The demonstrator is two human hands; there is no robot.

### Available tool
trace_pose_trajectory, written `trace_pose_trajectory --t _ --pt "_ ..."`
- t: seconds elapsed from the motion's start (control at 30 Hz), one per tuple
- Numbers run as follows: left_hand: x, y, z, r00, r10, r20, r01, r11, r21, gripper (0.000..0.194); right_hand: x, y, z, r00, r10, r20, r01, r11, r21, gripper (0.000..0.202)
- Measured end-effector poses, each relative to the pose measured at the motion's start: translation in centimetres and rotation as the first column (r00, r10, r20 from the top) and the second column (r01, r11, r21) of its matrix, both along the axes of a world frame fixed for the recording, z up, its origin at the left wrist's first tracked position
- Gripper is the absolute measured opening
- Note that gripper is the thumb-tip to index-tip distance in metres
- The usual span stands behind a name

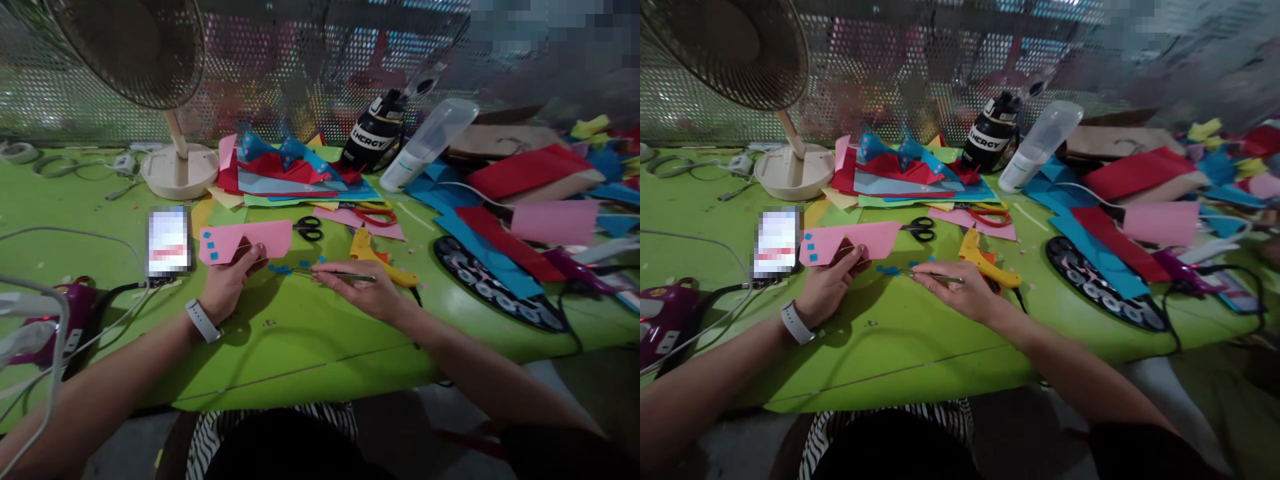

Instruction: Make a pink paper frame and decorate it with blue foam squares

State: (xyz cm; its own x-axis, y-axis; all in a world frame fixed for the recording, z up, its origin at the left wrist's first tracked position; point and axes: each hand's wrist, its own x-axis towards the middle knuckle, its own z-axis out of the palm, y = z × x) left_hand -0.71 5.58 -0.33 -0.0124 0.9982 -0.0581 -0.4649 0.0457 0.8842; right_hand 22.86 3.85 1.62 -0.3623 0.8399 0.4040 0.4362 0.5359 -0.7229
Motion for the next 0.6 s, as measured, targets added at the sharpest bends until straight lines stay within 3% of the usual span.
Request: trace_pose_trajectory --t 0.3,0.6 --pt "-0.03 0.00 -0.03 1.000 -0.008 0.006 0.008 1.000 0.002 0.022 -0.30 -0.26 0.06 1.000 -0.010 -0.030 0.009 1.000 -0.028 0.014" --pt "0.07 -0.14 0.15 1.000 0.001 0.009 -0.001 1.000 0.003 0.022 0.17 -0.78 0.86 0.972 -0.113 -0.208 0.116 0.993 0.003 0.014"
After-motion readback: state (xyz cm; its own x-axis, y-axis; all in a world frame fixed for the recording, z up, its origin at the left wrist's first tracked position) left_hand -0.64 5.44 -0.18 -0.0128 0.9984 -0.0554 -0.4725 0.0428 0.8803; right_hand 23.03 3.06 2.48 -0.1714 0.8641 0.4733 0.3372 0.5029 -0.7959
